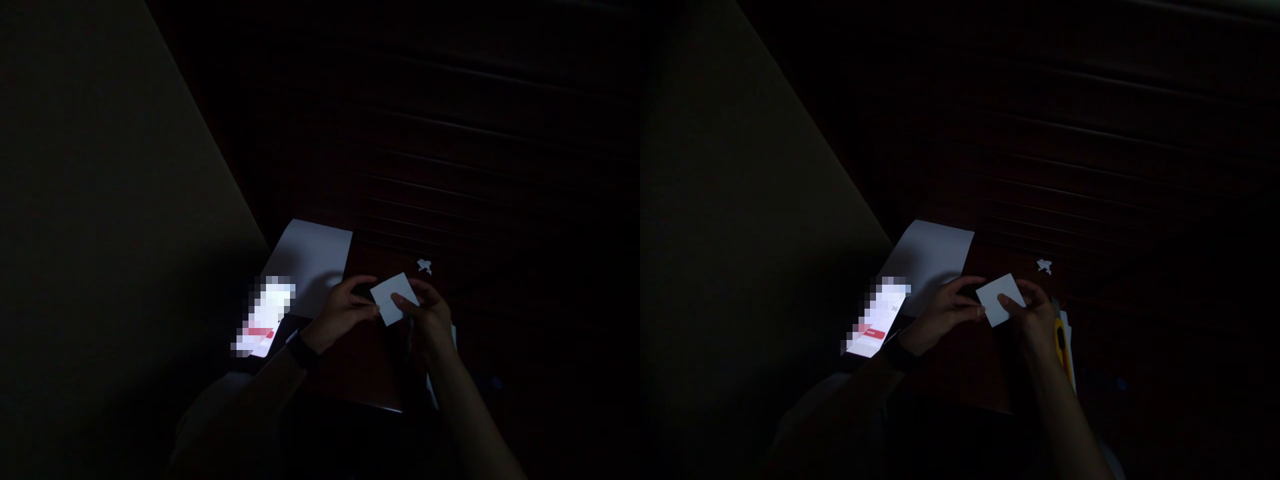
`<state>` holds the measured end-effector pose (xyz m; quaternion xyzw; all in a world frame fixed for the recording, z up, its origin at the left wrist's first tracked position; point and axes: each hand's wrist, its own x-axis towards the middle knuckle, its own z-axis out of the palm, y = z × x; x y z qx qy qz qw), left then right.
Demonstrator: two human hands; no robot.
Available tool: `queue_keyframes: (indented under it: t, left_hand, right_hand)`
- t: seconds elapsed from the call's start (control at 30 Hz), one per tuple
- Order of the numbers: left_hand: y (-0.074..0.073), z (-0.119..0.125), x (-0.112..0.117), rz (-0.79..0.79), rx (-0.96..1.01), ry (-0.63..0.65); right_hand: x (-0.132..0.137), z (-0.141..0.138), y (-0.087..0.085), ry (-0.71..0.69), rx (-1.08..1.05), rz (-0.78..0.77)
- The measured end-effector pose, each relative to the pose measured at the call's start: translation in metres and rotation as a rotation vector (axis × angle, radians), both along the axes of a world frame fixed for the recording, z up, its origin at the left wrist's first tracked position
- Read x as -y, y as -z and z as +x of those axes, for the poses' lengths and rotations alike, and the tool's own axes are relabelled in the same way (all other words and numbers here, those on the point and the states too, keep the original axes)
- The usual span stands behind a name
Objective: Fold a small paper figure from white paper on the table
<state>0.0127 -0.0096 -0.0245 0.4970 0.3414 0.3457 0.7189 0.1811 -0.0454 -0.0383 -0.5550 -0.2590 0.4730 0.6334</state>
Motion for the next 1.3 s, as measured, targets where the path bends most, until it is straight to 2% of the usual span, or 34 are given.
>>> queue_keyframes:
  t: [0.2,0.3,0.47,0.63,0.8,0.93,1.13,1.3]
  left_hand:
    - [0.001,0.005,0.0,-0.045,0.002,-0.047]
    - [0.004,0.007,0.001,-0.107,0.028,-0.017]
    - [0.006,0.002,-0.003,-0.17,0.093,-0.055]
    - [0.003,-0.005,-0.007,-0.096,0.123,-0.067]
    - [0.007,-0.008,-0.009,0.039,-0.03,-0.103]
    - [0.007,-0.007,-0.011,0.049,-0.068,-0.105]
    - [0.006,-0.003,-0.012,0.061,-0.102,-0.156]
    - [0.004,-0.001,-0.011,0.046,-0.098,-0.172]
  right_hand:
    - [-0.001,-0.006,0.001,0.043,-0.079,-0.036]
    - [0.0,-0.01,0.0,-0.003,-0.086,-0.052]
    - [0.001,-0.008,-0.003,-0.106,-0.041,-0.036]
    - [0.004,-0.004,-0.007,-0.19,-0.036,-0.044]
    - [0.004,-0.003,-0.009,-0.243,-0.117,-0.024]
    - [0.004,-0.001,-0.004,-0.242,-0.07,-0.019]
    - [0.002,0.002,0.006,-0.333,0.035,-0.001]
    - [0.001,0.002,0.005,-0.356,0.064,-0.031]
